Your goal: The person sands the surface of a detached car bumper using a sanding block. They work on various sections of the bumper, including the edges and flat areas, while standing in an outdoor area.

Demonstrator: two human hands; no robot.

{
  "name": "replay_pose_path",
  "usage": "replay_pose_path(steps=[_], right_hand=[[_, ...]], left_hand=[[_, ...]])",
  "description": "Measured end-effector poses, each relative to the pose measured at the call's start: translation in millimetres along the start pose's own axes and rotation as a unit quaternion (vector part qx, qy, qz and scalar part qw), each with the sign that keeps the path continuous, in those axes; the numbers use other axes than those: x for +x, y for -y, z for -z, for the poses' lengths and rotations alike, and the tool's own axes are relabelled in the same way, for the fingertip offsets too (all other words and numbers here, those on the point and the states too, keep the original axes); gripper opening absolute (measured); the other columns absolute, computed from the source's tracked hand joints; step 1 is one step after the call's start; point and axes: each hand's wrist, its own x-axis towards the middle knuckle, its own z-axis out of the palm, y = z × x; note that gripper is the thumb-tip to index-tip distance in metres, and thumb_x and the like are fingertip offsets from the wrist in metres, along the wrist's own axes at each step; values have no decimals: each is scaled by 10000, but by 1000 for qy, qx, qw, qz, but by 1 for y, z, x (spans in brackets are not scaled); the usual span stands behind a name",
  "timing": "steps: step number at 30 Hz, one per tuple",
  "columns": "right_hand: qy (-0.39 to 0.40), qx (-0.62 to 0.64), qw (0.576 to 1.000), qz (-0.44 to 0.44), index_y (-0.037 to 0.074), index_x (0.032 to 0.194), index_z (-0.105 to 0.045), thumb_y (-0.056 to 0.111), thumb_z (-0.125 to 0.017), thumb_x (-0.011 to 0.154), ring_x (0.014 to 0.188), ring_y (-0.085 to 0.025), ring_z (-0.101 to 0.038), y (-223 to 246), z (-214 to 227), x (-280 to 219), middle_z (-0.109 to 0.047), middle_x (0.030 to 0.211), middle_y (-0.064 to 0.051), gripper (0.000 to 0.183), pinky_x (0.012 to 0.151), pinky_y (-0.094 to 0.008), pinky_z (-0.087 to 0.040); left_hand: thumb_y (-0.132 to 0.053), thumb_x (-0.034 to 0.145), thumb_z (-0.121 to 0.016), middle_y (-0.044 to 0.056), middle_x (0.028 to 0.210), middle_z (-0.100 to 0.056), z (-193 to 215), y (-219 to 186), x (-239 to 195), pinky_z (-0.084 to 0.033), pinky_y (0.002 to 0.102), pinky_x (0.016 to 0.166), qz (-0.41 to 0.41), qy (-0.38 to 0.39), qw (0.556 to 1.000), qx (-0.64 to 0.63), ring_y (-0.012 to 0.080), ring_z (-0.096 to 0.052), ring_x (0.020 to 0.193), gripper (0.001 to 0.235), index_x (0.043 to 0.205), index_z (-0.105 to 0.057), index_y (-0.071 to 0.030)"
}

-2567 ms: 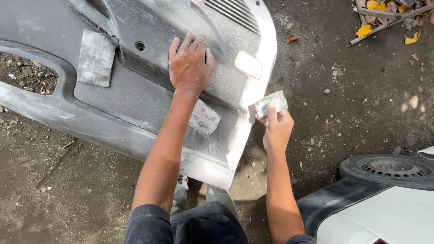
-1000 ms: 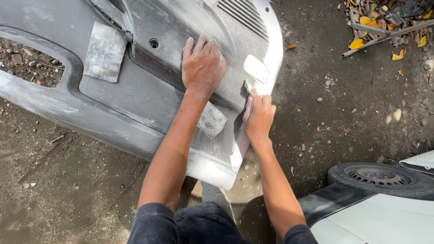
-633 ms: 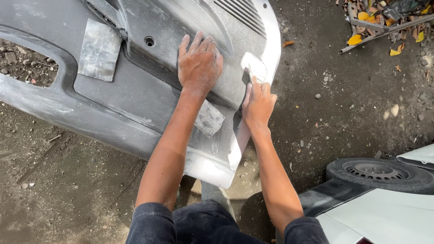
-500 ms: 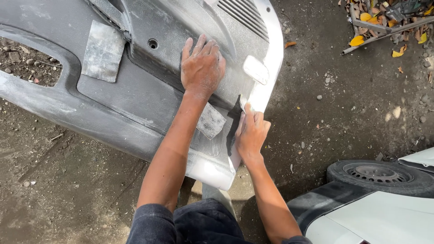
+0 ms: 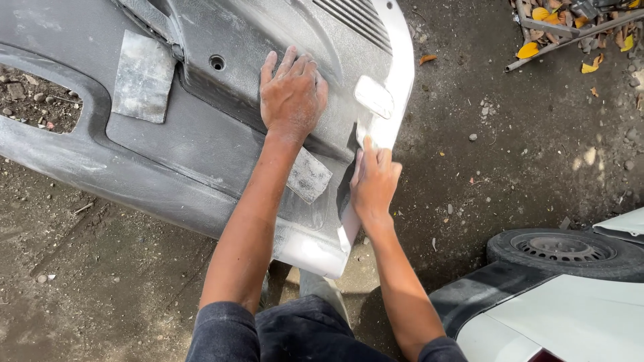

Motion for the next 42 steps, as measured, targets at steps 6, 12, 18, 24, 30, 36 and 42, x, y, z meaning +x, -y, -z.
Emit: replay_pose_path(steps=[6,12,18,24,30,36,42], right_hand=[[-83,-19,993,76,65,1225,-721,165,-622,1026,775,-217,-513,-4,20,55,-545,877,-78,244,731,-411,-420],[67,151,985,-41,84,1138,-750,113,-588,1071,1003,-264,-663,-14,65,46,-669,1174,-127,178,879,-444,-590],[-88,81,991,56,95,1429,-602,58,-627,1012,1403,-316,-560,-10,-2,-62,-646,1404,-142,419,1230,-594,-300],[-70,170,981,64,95,1448,-582,33,-609,1035,1449,-360,-512,43,22,-38,-609,1467,-195,418,1250,-575,-294],[-98,109,988,56,120,1424,-587,68,-641,1023,1396,-328,-567,19,-3,-47,-643,1386,-160,408,1221,-567,-355],[-59,91,987,121,122,1391,-629,117,-615,1056,1361,-282,-602,-51,6,-21,-692,1367,-128,336,1203,-534,-412],[-148,76,974,152,139,1267,-710,160,-680,1004,1117,-228,-700,-12,16,37,-766,1182,-85,265,956,-421,-519]], left_hand=[[-241,943,-684,91,1279,-731,1,-2,3,-337,506,1177,-8,-14,1000,14,269,-592,1322,276,1130,-774,-58],[-257,947,-659,87,1274,-731,6,0,5,-331,504,1180,-7,-5,1000,0,275,-584,1328,295,1128,-772,-53],[-238,960,-646,94,1273,-733,3,0,-2,-334,502,1185,-1,7,1000,-2,268,-593,1317,291,1148,-769,-52],[-233,938,-657,101,1254,-744,9,-3,-3,-352,510,1159,-12,16,1000,1,277,-615,1304,264,1091,-777,-55],[-239,954,-650,99,1221,-753,-2,0,-2,-348,518,1153,-18,-7,1000,11,268,-628,1283,261,1083,-777,-51],[-198,981,-634,97,1247,-751,9,0,9,-348,518,1160,-4,2,1000,-12,266,-626,1296,227,1096,-776,-64],[-209,946,-647,110,1234,-744,12,-6,5,-340,520,1161,0,4,1000,-16,272,-618,1292,239,1084,-774,-61]])
